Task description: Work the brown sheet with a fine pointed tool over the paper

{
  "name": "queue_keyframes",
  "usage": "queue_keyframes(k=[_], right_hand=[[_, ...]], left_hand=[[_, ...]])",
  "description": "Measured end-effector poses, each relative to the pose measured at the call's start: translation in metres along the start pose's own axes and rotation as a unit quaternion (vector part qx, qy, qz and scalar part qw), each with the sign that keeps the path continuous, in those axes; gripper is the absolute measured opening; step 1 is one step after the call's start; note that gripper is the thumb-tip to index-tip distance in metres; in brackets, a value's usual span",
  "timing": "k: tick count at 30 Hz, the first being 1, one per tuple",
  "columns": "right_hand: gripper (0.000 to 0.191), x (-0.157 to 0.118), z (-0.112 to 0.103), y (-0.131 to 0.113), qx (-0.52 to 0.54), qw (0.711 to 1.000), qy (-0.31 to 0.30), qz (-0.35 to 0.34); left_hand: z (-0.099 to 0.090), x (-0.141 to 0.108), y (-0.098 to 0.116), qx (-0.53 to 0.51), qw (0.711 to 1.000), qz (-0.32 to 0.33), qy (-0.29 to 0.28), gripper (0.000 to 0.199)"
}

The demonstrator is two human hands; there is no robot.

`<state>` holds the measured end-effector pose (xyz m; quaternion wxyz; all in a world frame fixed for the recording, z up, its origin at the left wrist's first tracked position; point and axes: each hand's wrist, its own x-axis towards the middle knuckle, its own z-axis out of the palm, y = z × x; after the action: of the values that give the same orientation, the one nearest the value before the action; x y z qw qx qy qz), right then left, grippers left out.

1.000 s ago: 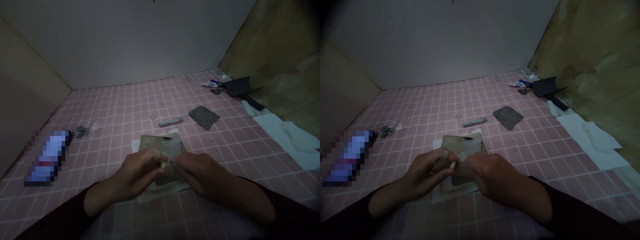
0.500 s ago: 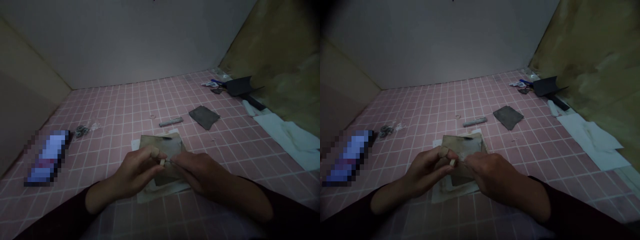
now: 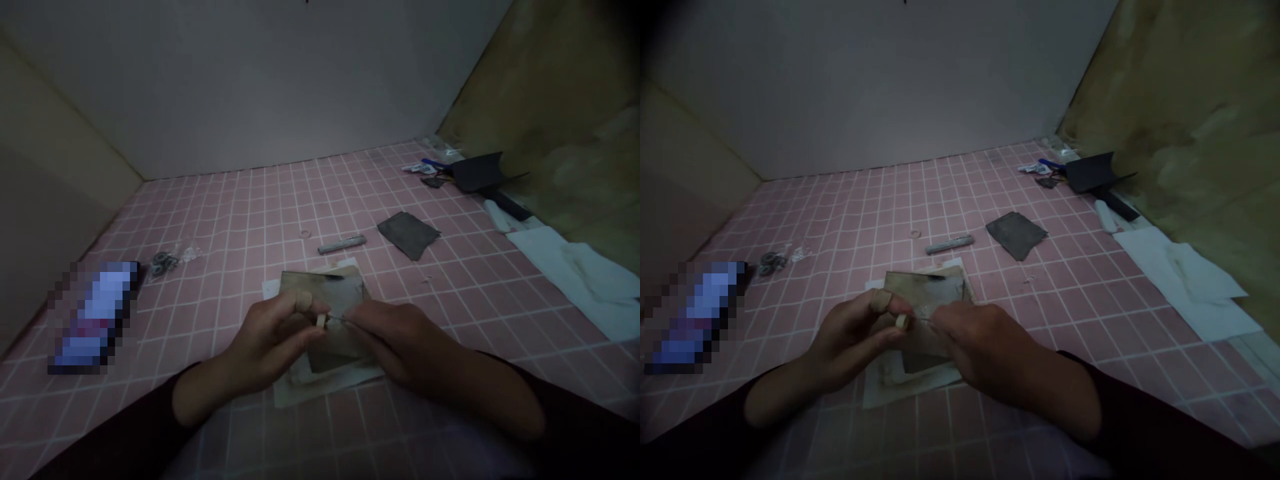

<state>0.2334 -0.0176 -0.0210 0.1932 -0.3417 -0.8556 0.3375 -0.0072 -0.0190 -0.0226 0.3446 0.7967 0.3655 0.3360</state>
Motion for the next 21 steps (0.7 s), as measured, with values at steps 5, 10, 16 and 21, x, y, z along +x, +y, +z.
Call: queue_keyframes(k=[5, 10, 16, 21], right_hand=[[0.03, 0.007, -0.012, -0.002, 0.185, 0.972, -0.118, 0.088], [0.029, 0.009, -0.016, -0.003, 0.236, 0.958, -0.125, 0.103], [0.019, 0.002, 0.0, -0.002, 0.009, 1.0, -0.019, 0.002], [0.029, 0.01, -0.017, -0.002, 0.254, 0.945, -0.176, 0.111]], left_hand=[[0.003, -0.002, -0.007, 0.055, 0.996, 0.073, -0.022, 0.019], [0.001, -0.001, 0.0, 0.049, 0.996, 0.079, -0.016, 0.018], [0.0, 0.0, 0.001, 0.044, 0.998, 0.032, -0.019, 0.014], [0.004, -0.002, -0.006, 0.063, 0.992, 0.108, -0.032, 0.019]])
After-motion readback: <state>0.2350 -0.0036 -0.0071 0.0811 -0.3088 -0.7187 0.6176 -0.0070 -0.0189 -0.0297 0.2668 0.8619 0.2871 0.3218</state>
